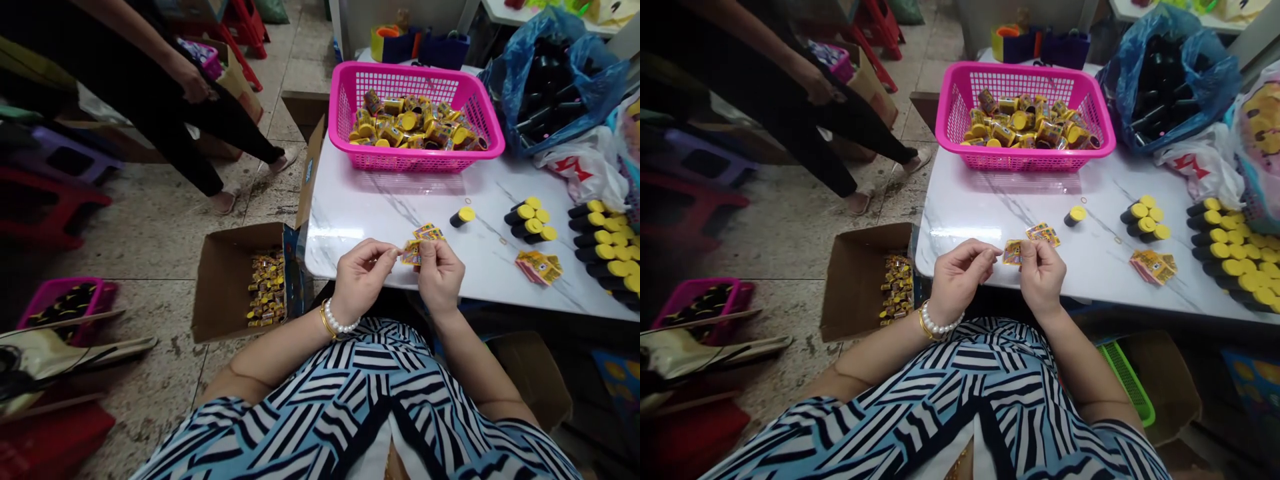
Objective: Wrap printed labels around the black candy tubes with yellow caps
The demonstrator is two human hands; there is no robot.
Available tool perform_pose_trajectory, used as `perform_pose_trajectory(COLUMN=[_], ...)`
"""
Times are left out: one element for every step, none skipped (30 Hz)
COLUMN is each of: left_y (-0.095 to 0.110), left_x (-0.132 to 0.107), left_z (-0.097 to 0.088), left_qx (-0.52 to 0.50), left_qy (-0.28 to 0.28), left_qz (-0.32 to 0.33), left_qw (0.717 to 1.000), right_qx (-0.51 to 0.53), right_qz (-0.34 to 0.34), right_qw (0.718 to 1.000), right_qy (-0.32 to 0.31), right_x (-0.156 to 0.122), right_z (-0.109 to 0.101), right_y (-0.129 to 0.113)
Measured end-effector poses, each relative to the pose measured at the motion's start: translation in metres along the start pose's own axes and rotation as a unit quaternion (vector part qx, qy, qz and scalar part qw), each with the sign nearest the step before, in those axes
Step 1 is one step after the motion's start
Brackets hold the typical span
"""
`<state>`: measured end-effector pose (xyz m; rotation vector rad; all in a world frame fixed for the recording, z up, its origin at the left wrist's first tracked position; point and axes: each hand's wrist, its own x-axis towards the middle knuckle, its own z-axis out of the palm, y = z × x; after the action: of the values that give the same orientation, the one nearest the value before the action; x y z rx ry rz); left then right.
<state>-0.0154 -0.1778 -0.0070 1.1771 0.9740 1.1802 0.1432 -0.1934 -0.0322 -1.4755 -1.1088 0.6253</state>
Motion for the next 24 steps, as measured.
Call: perform_pose_trajectory(left_y=[0.0,-0.001,-0.002,-0.002,-0.003,-0.003,-0.003,-0.003,-0.003,-0.002,-0.002,-0.001,-0.001,-0.001,-0.002,-0.003,-0.004,-0.006,-0.008,-0.01,-0.011,-0.012,-0.012,-0.011], left_x=[0.0,0.0,0.0,0.001,0.002,0.003,0.004,0.005,0.006,0.006,0.007,0.007,0.007,0.007,0.007,0.007,0.007,0.008,0.008,0.009,0.009,0.01,0.01,0.01], left_z=[0.001,0.002,0.002,0.002,0.002,0.001,0.001,0.0,-0.001,-0.001,-0.002,-0.002,-0.002,-0.001,-0.001,-0.001,-0.001,-0.002,-0.002,-0.004,-0.005,-0.007,-0.008,-0.009], left_qx=[0.0,-0.001,0.0,0.001,0.002,0.0,-0.003,-0.008,-0.013,-0.017,-0.015,-0.008,0.003,0.015,0.026,0.035,0.041,0.044,0.045,0.048,0.05,0.054,0.059,0.061], left_qy=[-0.001,0.0,0.002,0.004,0.006,0.011,0.015,0.022,0.026,0.029,0.029,0.024,0.018,0.012,0.007,0.004,0.003,0.004,0.005,0.006,0.008,0.014,0.022,0.03], left_qz=[0.001,0.001,0.001,-0.001,-0.003,-0.006,-0.011,-0.015,-0.017,-0.017,-0.012,-0.003,0.009,0.025,0.042,0.058,0.071,0.081,0.085,0.085,0.083,0.08,0.077,0.074], left_qw=[1.0,1.0,1.0,1.0,1.0,1.0,1.0,1.0,0.999,0.999,0.999,1.0,1.0,1.0,0.999,0.998,0.997,0.996,0.995,0.995,0.995,0.995,0.995,0.995], right_qx=[-0.007,-0.014,-0.022,-0.029,-0.035,-0.039,-0.042,-0.041,-0.04,-0.04,-0.041,-0.043,-0.045,-0.049,-0.053,-0.059,-0.066,-0.074,-0.083,-0.092,-0.101,-0.111,-0.12,-0.129], right_qz=[-0.011,-0.019,-0.025,-0.03,-0.033,-0.035,-0.036,-0.036,-0.036,-0.037,-0.039,-0.044,-0.051,-0.061,-0.073,-0.088,-0.105,-0.124,-0.143,-0.162,-0.18,-0.196,-0.209,-0.22], right_qw=[1.0,1.0,0.999,0.999,0.999,0.999,0.998,0.998,0.999,0.999,0.998,0.998,0.998,0.997,0.996,0.994,0.992,0.989,0.986,0.982,0.977,0.973,0.969,0.965], right_qy=[0.001,0.002,0.003,0.002,0.001,0.0,0.001,0.002,0.004,0.005,0.005,0.003,-0.001,-0.005,-0.01,-0.016,-0.022,-0.029,-0.037,-0.044,-0.049,-0.054,-0.058,-0.061], right_x=[-0.001,-0.002,-0.002,-0.002,-0.003,-0.003,-0.002,-0.002,-0.002,-0.001,-0.001,-0.001,-0.001,-0.001,-0.001,-0.001,-0.002,-0.002,-0.002,-0.002,-0.002,-0.001,0.0,0.001], right_z=[0.001,0.002,0.003,0.003,0.003,0.002,0.001,0.001,0.0,0.0,0.0,0.0,0.0,0.001,0.002,0.003,0.004,0.004,0.004,0.004,0.004,0.004,0.004,0.004], right_y=[0.0,0.001,0.001,0.001,0.001,0.002,0.002,0.002,0.003,0.003,0.003,0.004,0.004,0.004,0.004,0.003,0.003,0.002,0.001,-0.001,-0.002,-0.003,-0.004,-0.005])
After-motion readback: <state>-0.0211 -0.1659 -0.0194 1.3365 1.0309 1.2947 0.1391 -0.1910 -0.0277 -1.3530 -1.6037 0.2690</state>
